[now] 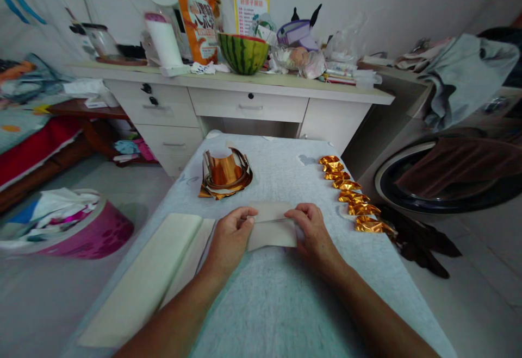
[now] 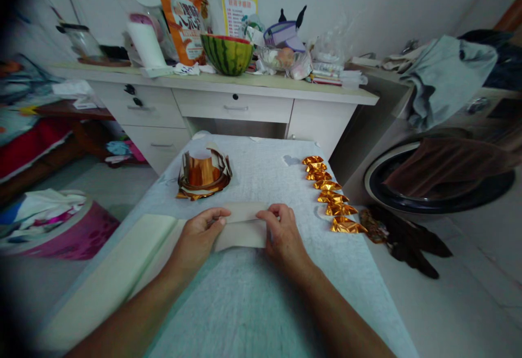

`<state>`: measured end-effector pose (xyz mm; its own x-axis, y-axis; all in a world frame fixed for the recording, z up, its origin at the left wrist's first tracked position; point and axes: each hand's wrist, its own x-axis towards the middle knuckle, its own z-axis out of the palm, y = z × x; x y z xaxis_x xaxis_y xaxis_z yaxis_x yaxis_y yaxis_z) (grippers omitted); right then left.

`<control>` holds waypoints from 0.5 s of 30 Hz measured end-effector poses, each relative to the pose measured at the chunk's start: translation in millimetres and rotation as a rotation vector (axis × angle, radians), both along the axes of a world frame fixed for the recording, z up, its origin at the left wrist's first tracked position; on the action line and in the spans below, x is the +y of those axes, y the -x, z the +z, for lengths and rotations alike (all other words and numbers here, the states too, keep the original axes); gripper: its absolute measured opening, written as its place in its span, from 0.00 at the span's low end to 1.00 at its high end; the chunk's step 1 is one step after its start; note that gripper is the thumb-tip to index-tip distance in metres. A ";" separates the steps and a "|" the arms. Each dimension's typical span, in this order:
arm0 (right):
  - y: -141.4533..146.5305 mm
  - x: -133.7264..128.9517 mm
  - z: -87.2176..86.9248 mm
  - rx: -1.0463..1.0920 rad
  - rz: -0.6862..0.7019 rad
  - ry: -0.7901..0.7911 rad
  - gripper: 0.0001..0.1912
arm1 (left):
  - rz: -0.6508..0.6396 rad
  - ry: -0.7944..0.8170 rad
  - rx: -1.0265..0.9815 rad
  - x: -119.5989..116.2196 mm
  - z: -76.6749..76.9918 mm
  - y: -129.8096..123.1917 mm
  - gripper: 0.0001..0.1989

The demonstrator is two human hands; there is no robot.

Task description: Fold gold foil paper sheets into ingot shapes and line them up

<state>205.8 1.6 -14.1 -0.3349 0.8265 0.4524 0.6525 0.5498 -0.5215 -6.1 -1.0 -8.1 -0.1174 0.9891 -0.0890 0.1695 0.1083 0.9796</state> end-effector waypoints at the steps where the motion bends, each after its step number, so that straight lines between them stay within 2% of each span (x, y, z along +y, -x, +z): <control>1: -1.1 -0.6 1.0 -0.031 0.000 -0.015 0.31 | -0.007 0.009 0.022 0.2 -1.3 0.7 0.14; 5: -7.3 -3.2 9.3 -0.189 0.129 0.038 0.31 | -0.083 0.031 0.135 -0.9 -3.5 4.2 0.14; 8: -8.7 -4.2 14.7 -0.234 0.225 0.105 0.25 | -0.138 -0.014 0.284 -4.3 0.3 7.2 0.12; 12: -5.6 -5.1 17.8 -0.273 0.252 0.116 0.19 | -0.229 -0.088 0.561 -10.2 8.7 10.6 0.12; 15: -3.6 -6.3 19.8 -0.305 0.250 0.122 0.16 | -0.250 -0.159 0.809 -13.3 12.6 11.7 0.11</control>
<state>209.4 -4.6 5.7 -0.6357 0.7442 0.2051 0.6417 0.6571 -0.3955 -17.8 -14.3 4.6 0.1376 0.9880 0.0703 0.8224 -0.1535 0.5479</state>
